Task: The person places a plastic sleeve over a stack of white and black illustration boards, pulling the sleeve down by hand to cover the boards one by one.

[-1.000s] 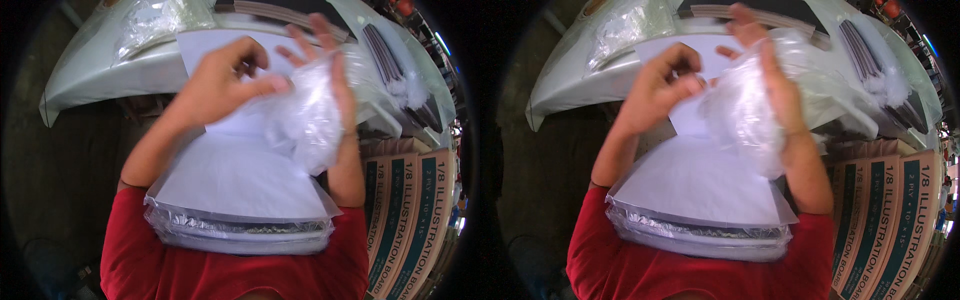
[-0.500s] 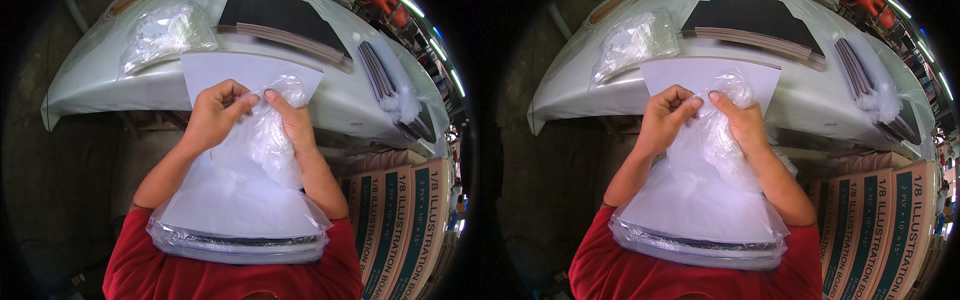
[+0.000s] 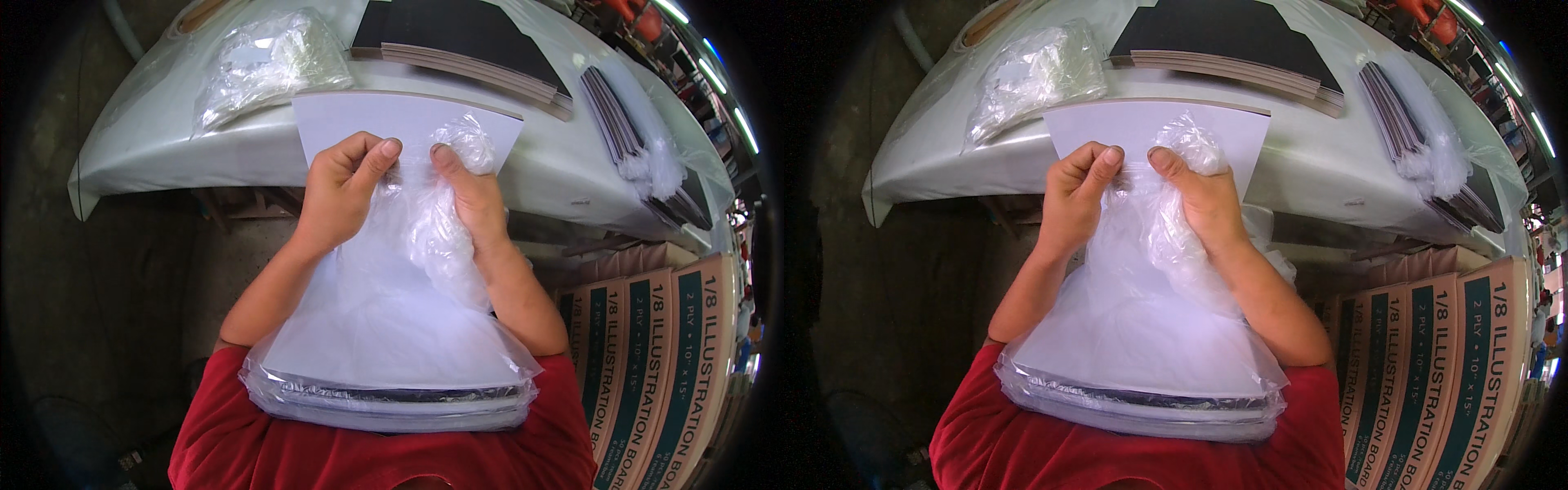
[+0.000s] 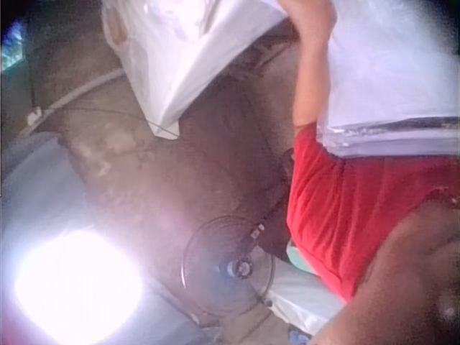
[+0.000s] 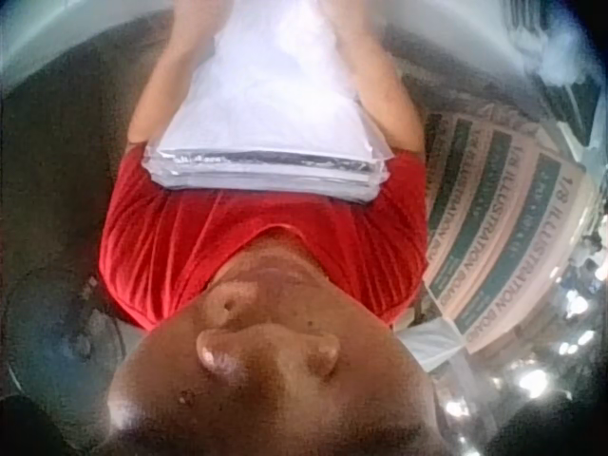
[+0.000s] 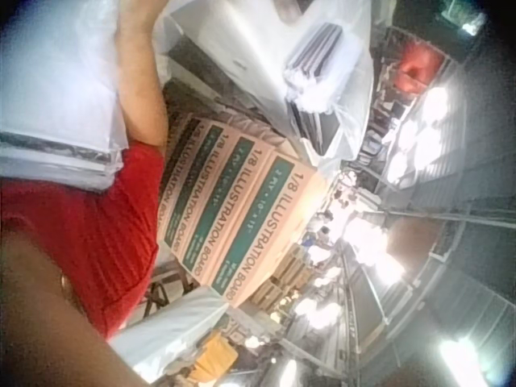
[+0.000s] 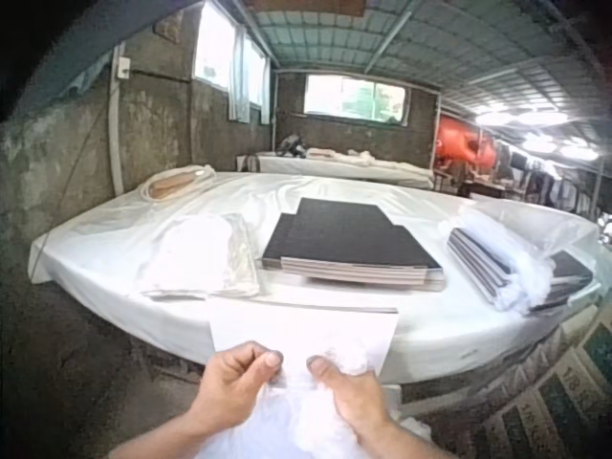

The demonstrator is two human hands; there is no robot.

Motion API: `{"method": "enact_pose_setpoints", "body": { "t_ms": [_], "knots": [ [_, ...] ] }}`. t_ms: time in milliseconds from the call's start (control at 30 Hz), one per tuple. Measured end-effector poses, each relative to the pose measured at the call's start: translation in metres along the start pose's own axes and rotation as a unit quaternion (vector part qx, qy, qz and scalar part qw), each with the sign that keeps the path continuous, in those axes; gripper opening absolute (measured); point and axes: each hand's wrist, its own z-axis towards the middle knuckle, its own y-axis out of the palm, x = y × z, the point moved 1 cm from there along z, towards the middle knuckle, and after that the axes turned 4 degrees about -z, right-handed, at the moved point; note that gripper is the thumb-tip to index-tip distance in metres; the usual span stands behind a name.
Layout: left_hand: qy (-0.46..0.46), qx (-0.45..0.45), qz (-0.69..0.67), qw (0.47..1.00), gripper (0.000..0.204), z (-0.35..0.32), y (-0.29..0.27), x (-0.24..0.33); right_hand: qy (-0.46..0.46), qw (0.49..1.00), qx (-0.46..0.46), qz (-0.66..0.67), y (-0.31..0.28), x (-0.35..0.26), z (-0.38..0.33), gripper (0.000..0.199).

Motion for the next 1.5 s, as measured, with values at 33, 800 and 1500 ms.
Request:
{"method": "enact_pose_setpoints", "body": {
  "t_ms": [33, 800, 1500],
  "knots": [
    [0.017, 0.014, 0.037, 0.999, 0.022, -0.001, 0.001, -0.001, 0.001, 1.000, 0.004, 0.014, 0.001, 0.000, -0.001, 0.026],
    [-0.124, -0.256, -0.277, 0.918, 0.029, -0.003, -0.073, -0.025, 0.100, 0.985, -0.110, -0.085, -0.127, -0.020, -0.032, 0.031],
    [0.013, 0.086, 0.103, 0.991, 0.036, 0.018, -0.080, -0.008, -0.479, 0.611, 0.285, -0.562, -0.082, -0.034, 0.019, 0.045]
  ]
}}
